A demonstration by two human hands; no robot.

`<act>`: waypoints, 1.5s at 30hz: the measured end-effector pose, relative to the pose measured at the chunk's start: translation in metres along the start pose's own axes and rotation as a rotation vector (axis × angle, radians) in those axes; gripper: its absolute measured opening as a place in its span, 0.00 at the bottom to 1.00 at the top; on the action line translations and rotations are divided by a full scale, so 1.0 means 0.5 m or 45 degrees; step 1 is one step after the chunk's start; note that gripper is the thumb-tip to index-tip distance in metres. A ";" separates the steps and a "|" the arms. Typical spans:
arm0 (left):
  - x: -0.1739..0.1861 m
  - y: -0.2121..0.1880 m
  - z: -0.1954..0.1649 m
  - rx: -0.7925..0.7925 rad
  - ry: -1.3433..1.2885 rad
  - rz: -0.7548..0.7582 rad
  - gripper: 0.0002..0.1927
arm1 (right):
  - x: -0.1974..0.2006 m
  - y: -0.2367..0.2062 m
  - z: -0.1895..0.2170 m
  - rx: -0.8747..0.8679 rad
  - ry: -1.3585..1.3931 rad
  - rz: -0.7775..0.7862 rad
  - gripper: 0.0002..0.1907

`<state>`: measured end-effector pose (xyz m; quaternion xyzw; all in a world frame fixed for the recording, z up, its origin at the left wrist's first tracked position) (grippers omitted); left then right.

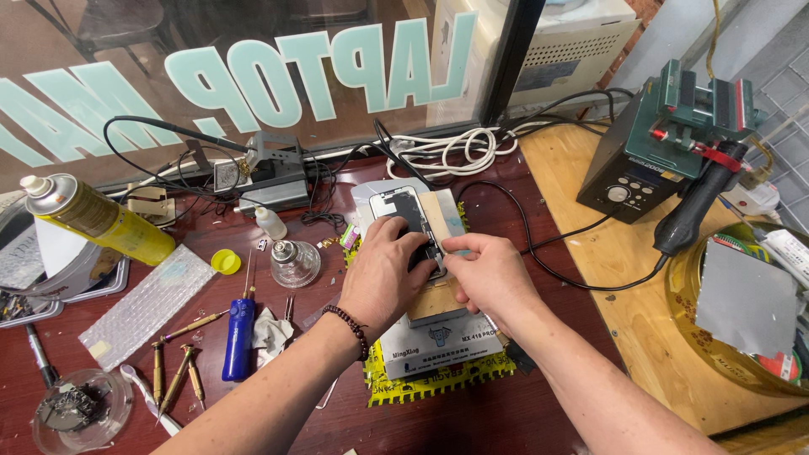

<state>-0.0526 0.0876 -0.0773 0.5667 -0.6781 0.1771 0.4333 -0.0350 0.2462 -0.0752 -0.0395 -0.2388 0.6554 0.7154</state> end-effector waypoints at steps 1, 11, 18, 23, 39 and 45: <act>0.000 0.000 0.000 -0.002 0.001 -0.004 0.17 | 0.000 0.000 -0.001 -0.001 0.021 -0.001 0.19; 0.001 0.006 -0.001 0.037 0.019 0.038 0.17 | 0.003 -0.003 0.006 -0.008 -0.036 0.008 0.20; -0.002 0.005 0.000 0.018 0.005 0.021 0.17 | 0.001 0.001 0.002 -0.006 -0.026 -0.009 0.20; -0.003 0.003 0.003 0.005 -0.004 0.009 0.17 | -0.001 0.006 -0.002 0.010 -0.013 -0.011 0.19; -0.007 -0.001 0.006 -0.015 0.019 0.000 0.17 | -0.007 -0.008 0.010 0.024 -0.207 -0.064 0.19; -0.004 -0.001 0.003 -0.003 0.001 0.006 0.18 | -0.004 -0.005 0.018 0.032 -0.240 -0.062 0.19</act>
Point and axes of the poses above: each hand's wrist, its own y-axis towards the middle knuckle, its own x-axis out of the back of the hand, z = x × y, the point moved 3 cm from there along y, towards the middle knuckle, and after that the axes turned 5 degrees about x, right-handed, at the moved point
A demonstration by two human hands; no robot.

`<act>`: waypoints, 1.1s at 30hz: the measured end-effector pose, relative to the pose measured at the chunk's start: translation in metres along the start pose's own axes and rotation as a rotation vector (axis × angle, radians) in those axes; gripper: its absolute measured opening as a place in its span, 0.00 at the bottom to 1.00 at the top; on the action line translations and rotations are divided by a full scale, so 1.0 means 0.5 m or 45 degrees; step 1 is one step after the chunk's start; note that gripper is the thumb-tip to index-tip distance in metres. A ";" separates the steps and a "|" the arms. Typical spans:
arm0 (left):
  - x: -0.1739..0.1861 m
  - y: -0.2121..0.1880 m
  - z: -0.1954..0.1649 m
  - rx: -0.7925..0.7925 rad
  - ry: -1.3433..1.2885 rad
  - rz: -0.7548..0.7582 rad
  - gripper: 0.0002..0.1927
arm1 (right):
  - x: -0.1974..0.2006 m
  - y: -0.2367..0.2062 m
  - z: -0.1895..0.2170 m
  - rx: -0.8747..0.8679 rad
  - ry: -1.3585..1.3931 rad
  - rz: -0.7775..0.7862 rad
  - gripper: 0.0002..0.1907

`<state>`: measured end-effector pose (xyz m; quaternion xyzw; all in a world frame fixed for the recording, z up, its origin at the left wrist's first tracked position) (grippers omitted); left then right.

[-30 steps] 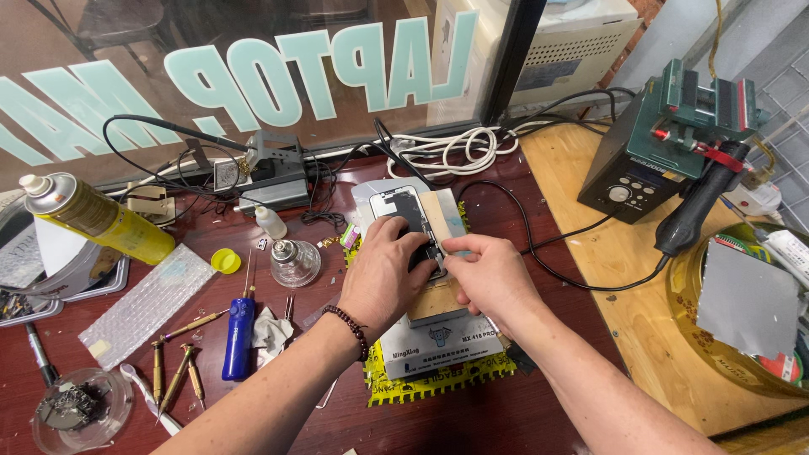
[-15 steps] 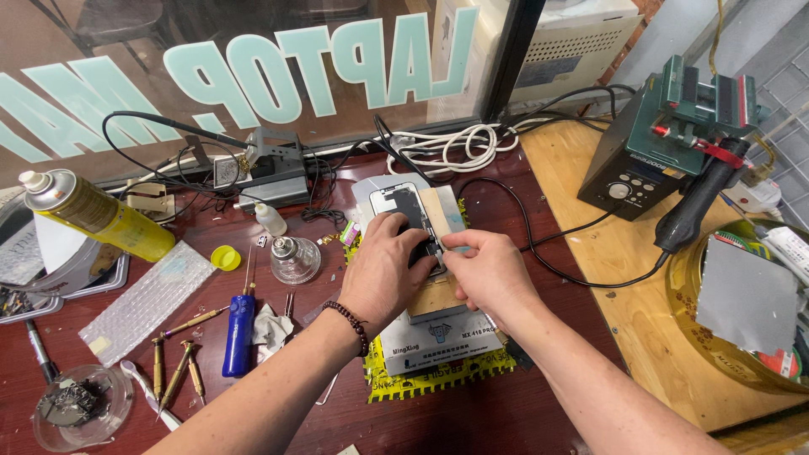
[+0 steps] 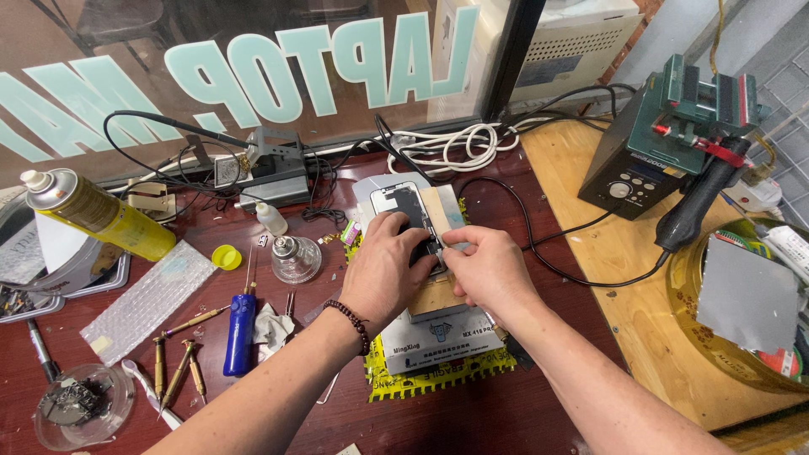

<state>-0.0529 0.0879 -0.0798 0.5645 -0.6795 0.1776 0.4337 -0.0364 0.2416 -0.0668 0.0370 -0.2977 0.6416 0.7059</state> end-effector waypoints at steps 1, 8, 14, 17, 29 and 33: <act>0.001 0.000 -0.001 -0.002 -0.001 -0.003 0.18 | 0.000 0.000 0.000 0.002 0.009 -0.001 0.19; 0.002 0.002 -0.002 0.026 0.004 -0.002 0.18 | 0.001 0.000 -0.010 0.008 0.005 0.005 0.18; 0.001 0.001 -0.001 0.007 0.002 -0.017 0.18 | -0.002 0.014 -0.016 0.026 0.044 -0.009 0.18; 0.000 0.000 0.001 0.012 -0.004 -0.001 0.18 | -0.005 0.022 -0.016 0.029 0.023 -0.006 0.18; 0.000 0.003 0.002 0.026 0.009 0.000 0.18 | 0.001 0.010 -0.018 0.003 0.059 0.028 0.19; -0.001 0.003 0.002 0.038 0.000 0.026 0.18 | 0.001 0.011 -0.021 0.003 0.087 0.039 0.19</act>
Point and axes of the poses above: each hand's wrist, its own y-axis towards the middle knuckle, its own x-axis out of the back of the hand, z = x × y, the point moved 3 cm from there along y, towards the middle knuckle, and after that the axes turned 5 degrees about x, right-handed, at the moved point
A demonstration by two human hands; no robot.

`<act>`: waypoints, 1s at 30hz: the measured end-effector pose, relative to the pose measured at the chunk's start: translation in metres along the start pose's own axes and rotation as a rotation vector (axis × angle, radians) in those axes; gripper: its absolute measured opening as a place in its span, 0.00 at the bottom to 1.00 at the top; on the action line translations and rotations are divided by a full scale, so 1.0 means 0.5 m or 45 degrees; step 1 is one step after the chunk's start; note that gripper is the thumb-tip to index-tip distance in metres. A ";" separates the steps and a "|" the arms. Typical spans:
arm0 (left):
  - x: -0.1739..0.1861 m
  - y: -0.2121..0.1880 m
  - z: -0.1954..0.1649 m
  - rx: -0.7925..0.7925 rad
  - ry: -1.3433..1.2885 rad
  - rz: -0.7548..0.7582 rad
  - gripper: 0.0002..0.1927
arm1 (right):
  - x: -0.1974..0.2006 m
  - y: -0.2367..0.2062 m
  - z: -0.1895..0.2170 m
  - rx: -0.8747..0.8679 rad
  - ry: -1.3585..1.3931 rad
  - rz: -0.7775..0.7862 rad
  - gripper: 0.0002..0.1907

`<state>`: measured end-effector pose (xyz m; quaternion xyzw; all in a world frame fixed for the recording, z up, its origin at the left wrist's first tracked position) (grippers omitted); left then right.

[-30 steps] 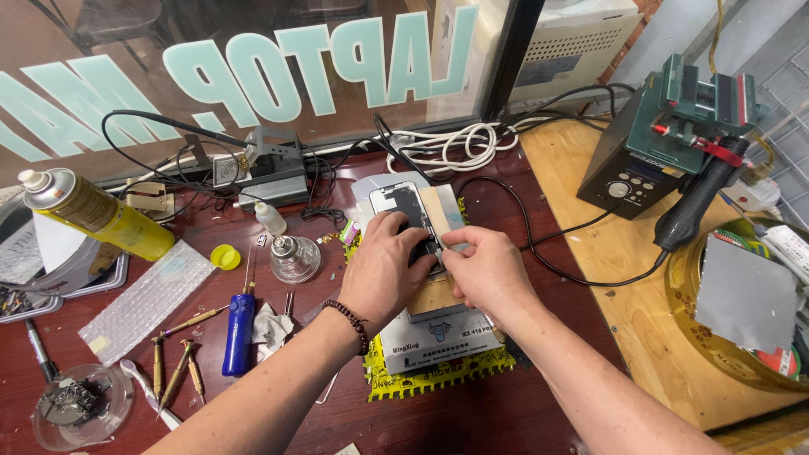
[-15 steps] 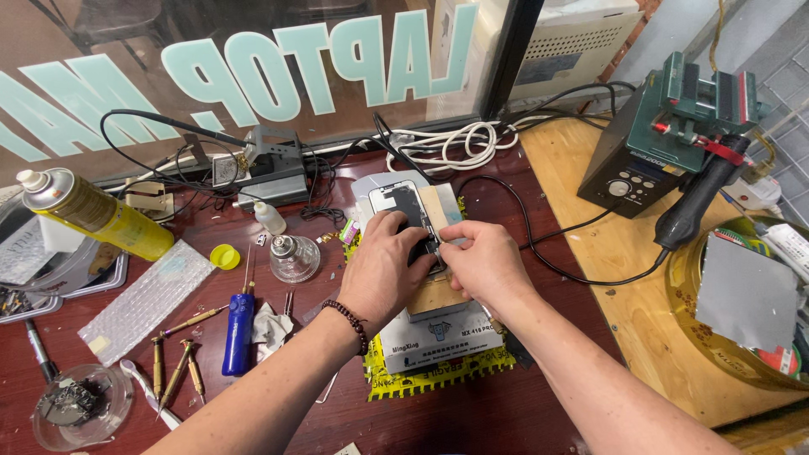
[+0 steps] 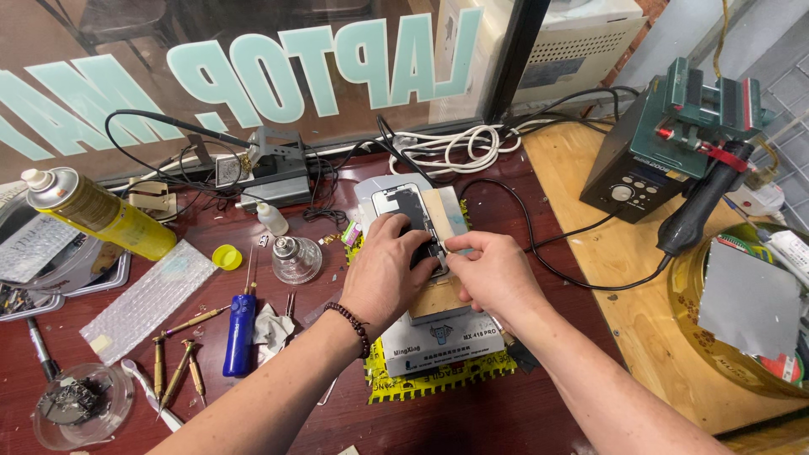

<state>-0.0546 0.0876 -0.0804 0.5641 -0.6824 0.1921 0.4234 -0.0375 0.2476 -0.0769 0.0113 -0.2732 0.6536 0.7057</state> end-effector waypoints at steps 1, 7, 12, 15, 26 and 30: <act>0.000 0.001 0.000 -0.004 -0.001 -0.004 0.18 | 0.000 0.001 -0.001 -0.007 -0.004 0.002 0.19; 0.001 0.001 0.001 -0.021 -0.001 -0.023 0.18 | -0.001 0.007 -0.001 0.018 0.003 -0.010 0.18; -0.001 0.000 0.003 -0.014 0.002 -0.028 0.18 | 0.001 0.013 0.002 0.039 -0.027 -0.001 0.17; -0.005 -0.001 0.001 -0.031 0.005 -0.036 0.18 | 0.003 0.012 0.001 0.034 -0.012 -0.012 0.17; -0.002 -0.003 -0.003 -0.028 -0.013 -0.045 0.19 | 0.005 0.007 -0.005 0.033 0.074 -0.017 0.20; 0.000 -0.001 -0.002 -0.026 -0.020 -0.047 0.19 | 0.012 0.009 -0.010 0.002 0.372 -0.007 0.21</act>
Point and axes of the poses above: each hand's wrist, its own y-axis towards the middle knuckle, its own x-axis out of the back of the hand, z = x × y, the point moved 3 cm from there along y, towards the middle knuckle, and after that the axes turned 5 degrees about x, right-handed, at the moved point
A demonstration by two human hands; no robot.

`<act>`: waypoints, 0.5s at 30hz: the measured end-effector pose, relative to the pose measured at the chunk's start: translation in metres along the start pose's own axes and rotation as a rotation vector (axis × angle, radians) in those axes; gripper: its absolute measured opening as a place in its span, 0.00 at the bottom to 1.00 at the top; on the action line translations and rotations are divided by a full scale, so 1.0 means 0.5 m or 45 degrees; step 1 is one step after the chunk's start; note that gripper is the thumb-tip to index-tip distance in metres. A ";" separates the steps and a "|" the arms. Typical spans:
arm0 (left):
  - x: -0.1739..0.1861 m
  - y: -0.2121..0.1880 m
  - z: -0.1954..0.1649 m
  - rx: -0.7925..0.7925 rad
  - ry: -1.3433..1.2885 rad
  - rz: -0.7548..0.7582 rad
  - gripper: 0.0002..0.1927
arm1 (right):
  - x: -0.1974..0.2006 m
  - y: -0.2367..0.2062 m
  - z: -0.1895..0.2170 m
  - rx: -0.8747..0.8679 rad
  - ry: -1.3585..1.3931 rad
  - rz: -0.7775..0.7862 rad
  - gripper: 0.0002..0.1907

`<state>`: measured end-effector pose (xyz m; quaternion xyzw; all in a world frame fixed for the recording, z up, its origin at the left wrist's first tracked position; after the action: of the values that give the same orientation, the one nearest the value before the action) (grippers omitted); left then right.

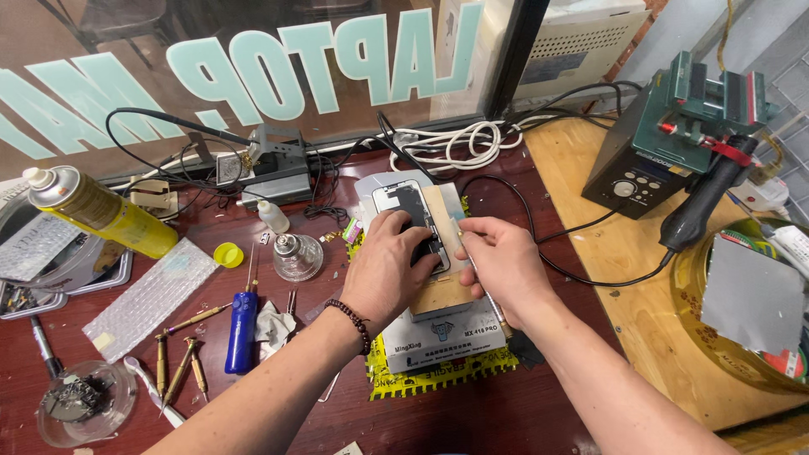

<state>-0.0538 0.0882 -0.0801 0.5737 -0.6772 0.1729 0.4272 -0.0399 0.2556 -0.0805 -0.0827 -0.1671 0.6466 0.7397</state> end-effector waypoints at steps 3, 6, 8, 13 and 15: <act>0.009 0.004 -0.001 -0.052 0.004 -0.065 0.19 | 0.016 -0.007 0.004 -0.016 0.162 0.068 0.19; 0.021 0.021 0.002 -0.013 -0.060 -0.180 0.17 | 0.023 -0.015 0.016 0.022 0.268 0.170 0.16; 0.027 0.041 0.011 0.140 -0.178 -0.218 0.12 | 0.026 -0.021 0.028 0.065 0.306 0.221 0.15; -0.013 0.059 0.027 0.871 -1.603 0.420 0.07 | 0.010 -0.033 0.048 0.206 0.245 0.267 0.11; -0.013 0.056 0.023 0.849 -1.741 0.426 0.06 | 0.007 -0.037 0.045 0.208 0.120 0.210 0.09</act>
<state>-0.0841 0.0917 -0.0845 0.5412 -0.7799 0.0375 -0.3122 -0.0302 0.2541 -0.0525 -0.0659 -0.0714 0.7122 0.6952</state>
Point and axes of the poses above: each hand's wrist, its own y-axis towards the middle knuckle, its own x-axis out of the back of the hand, z = x × y, the point moved 3 cm from there along y, towards the middle knuckle, and after that the axes turned 5 degrees about x, right-handed, at the moved point
